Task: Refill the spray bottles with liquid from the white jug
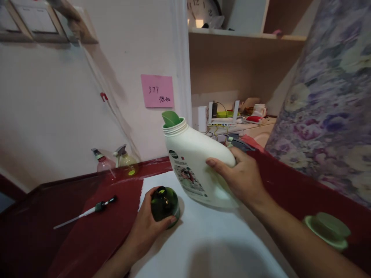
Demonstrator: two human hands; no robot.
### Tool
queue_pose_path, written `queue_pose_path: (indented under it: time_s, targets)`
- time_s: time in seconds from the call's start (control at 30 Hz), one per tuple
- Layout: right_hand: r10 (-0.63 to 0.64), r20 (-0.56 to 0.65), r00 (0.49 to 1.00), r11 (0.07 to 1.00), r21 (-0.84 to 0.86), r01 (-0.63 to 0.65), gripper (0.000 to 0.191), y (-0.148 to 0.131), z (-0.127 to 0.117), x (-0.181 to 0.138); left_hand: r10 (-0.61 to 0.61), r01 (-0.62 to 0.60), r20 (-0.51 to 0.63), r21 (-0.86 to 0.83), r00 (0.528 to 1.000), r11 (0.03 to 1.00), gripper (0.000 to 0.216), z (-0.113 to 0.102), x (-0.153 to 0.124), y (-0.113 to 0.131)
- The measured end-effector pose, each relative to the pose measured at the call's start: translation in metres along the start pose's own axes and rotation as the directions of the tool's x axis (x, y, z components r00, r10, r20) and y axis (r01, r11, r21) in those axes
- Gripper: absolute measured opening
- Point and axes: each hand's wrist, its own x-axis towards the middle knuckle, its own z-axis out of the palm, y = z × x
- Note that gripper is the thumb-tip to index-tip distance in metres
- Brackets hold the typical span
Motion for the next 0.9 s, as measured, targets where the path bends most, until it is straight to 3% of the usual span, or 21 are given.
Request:
queue_pose_path:
  time_s: [0.13,0.37,0.6,0.8,0.83,0.9]
  targets:
    - [0.104,-0.014,0.994,0.979,0.176,-0.100,0.059,0.016,0.040,0.000,-0.016,0.016,-0.018,0.012,1.000,1.000,0.084,0.001,0.001,-0.001]
    - [0.139,-0.016,0.990,0.963,0.235,-0.131,0.061,0.048,0.082,-0.006,-0.049,0.049,-0.028,0.009,0.998,0.999,0.087,0.001,0.003,0.003]
    - [0.059,0.086,0.995,0.975,0.210,-0.076,0.057,0.061,0.081,-0.005,-0.058,0.058,-0.034,-0.010,0.998,0.998,0.085,0.002,0.002,0.007]
    - [-0.108,-0.125,0.986,0.975,0.180,0.129,0.046,0.036,0.062,-0.024,-0.072,0.068,-0.041,-0.093,0.997,0.993,0.088,0.002,0.000,0.010]
    - [-0.139,-0.114,0.984,0.967,0.199,0.160,0.039,0.029,0.062,-0.032,-0.074,0.071,-0.028,-0.106,0.997,0.992,0.089,0.001,0.000,0.009]
    - [-0.209,0.028,0.977,0.945,0.261,0.195,0.029,0.017,0.065,-0.053,-0.073,0.073,0.001,-0.114,0.997,0.991,0.093,-0.001,0.000,0.008]
